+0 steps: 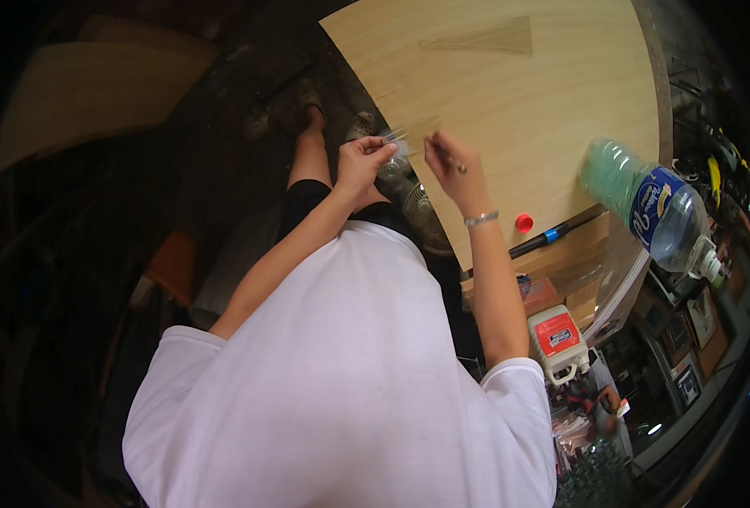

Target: The person repeatedly dips a brush into a small container and applies a clear liquid finish to a light-colored wooden board on a workbench. They work in sections, creating visible wet streaks, and occasionally reposition the board or adjust the brush. A large water bottle and other containers are present on the bench.

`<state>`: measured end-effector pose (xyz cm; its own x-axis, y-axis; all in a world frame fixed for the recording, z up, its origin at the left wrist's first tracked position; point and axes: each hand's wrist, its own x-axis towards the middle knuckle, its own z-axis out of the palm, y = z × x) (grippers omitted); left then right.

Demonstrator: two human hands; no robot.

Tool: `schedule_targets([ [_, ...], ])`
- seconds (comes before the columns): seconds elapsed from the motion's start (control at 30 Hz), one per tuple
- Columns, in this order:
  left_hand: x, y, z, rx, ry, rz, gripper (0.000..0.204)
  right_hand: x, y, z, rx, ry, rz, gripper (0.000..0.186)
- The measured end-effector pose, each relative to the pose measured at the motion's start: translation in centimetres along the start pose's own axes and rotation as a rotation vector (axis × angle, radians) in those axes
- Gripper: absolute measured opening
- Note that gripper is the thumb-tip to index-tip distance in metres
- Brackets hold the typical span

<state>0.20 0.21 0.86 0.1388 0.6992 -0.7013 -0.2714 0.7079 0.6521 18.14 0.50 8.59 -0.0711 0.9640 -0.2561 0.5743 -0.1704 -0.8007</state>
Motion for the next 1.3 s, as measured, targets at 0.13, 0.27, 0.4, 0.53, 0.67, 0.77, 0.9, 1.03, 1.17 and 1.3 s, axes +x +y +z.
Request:
schedule_targets([
  [0.13, 0.2, 0.0, 0.1, -0.007, -0.001, -0.001, 0.021, 3.9, 1.9, 0.5, 0.021, 0.022, -0.072, 0.012],
  [0.27, 0.1, -0.2, 0.2, 0.008, 0.055, -0.015, 0.021, 2.9, 2.5, 0.5, -0.033, -0.034, -0.140, 0.013],
  [0.4, 0.1, -0.2, -0.4, 0.041, 0.006, -0.032, 0.022, -4.8, 0.2, -0.5, -0.175, -0.199, 0.004, 0.008],
  [0.53, -0.5, 1.7, -0.8, 0.100, -0.108, -0.063, 0.024, -10.7, -1.1, -0.5, 0.417, 0.282, 0.270, 0.011],
  [0.67, -2.9, 5.7, 3.8, 0.125, -0.236, -0.107, 0.023, -12.4, -0.4, -0.6, 0.599, 0.543, 0.320, 0.017],
  [0.77, -4.7, 9.3, 11.1, 0.136, -0.441, -0.076, 0.025, -13.1, -0.1, -1.4, 0.500, 0.724, 0.255, 0.024],
  [0.9, -7.7, 11.5, 22.5, 0.092, -0.653, -0.081, 0.026, -13.9, -0.1, -4.8, 0.880, 0.917, 0.368, 0.029],
  [1.03, -9.7, 12.8, 31.8, 0.069, -0.761, -0.103, 0.021, -14.0, -0.5, -9.8, 0.861, 1.018, 0.257, 0.030],
  [1.17, -10.4, 12.9, 36.8, 0.085, -0.749, -0.118, 0.018, -13.9, -1.8, -14.1, 0.920, 1.076, 0.113, 0.031],
  [1.3, -10.0, 12.4, 39.0, 0.102, -0.735, -0.125, 0.017, -14.3, -2.9, -17.9, 0.892, 1.088, 0.181, 0.031],
])
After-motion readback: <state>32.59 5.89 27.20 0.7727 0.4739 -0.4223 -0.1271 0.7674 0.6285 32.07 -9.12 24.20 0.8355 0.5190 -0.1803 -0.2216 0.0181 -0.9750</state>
